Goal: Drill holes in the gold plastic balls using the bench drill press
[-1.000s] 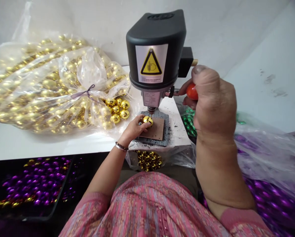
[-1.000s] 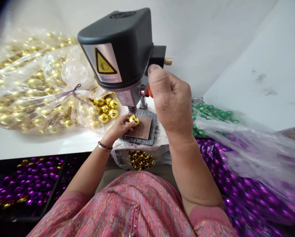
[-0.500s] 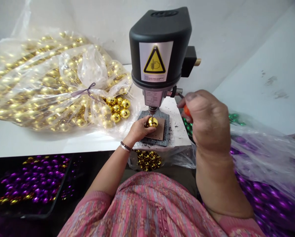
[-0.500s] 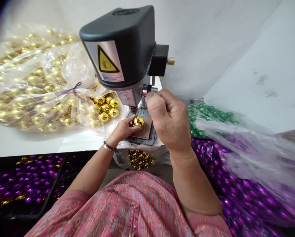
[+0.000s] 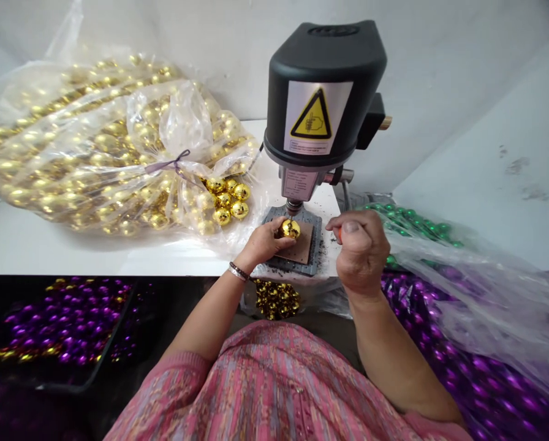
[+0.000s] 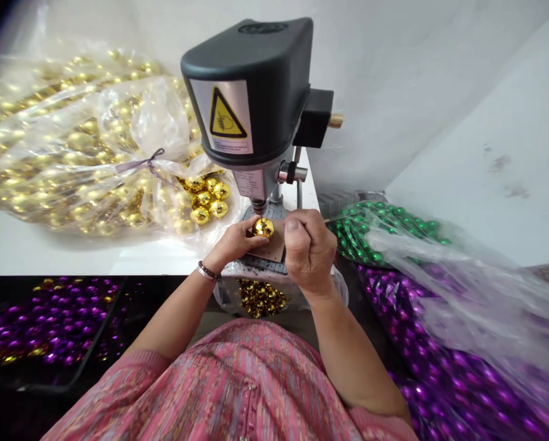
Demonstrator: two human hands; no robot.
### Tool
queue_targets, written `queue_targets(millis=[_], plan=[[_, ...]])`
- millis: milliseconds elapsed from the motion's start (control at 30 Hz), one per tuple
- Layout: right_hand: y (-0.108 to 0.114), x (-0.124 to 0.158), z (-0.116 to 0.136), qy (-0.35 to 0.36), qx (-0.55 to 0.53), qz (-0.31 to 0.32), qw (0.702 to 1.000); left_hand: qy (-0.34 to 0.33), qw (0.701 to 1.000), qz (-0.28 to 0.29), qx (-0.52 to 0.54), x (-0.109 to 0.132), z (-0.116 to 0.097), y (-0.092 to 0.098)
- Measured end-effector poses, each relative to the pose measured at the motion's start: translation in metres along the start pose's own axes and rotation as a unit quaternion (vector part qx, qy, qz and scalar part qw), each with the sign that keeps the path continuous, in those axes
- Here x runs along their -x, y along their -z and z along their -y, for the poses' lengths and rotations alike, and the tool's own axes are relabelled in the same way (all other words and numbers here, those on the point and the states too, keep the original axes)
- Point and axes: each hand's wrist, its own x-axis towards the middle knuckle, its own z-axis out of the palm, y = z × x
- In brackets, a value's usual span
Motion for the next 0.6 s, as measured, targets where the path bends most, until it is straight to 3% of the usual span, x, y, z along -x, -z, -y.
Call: queue_targets(millis=[233, 400, 500, 600], plan=[[-0.009, 0.008, -0.019, 0.009, -0.026, -0.034, 0.999, 0.019, 1.000, -0.006, 0.011, -0.001, 0.002, -0.002], [-0.014, 0.016, -0.032, 0.016, -0.039, -0.039, 0.998, -0.002, 1.000, -0.013, 0.026, -0.002, 0.009, -0.004], [-0.012, 0.010, -0.023, 0.014, -0.035, -0.037, 0.999, -0.001, 0.999, -0.009, 0.035, -0.003, 0.010, -0.005], [-0.007, -0.011, 0.004, -0.001, -0.005, -0.063, 0.998, 0.003, 0.999, -0.008, 0.046, -0.002, 0.010, -0.005]])
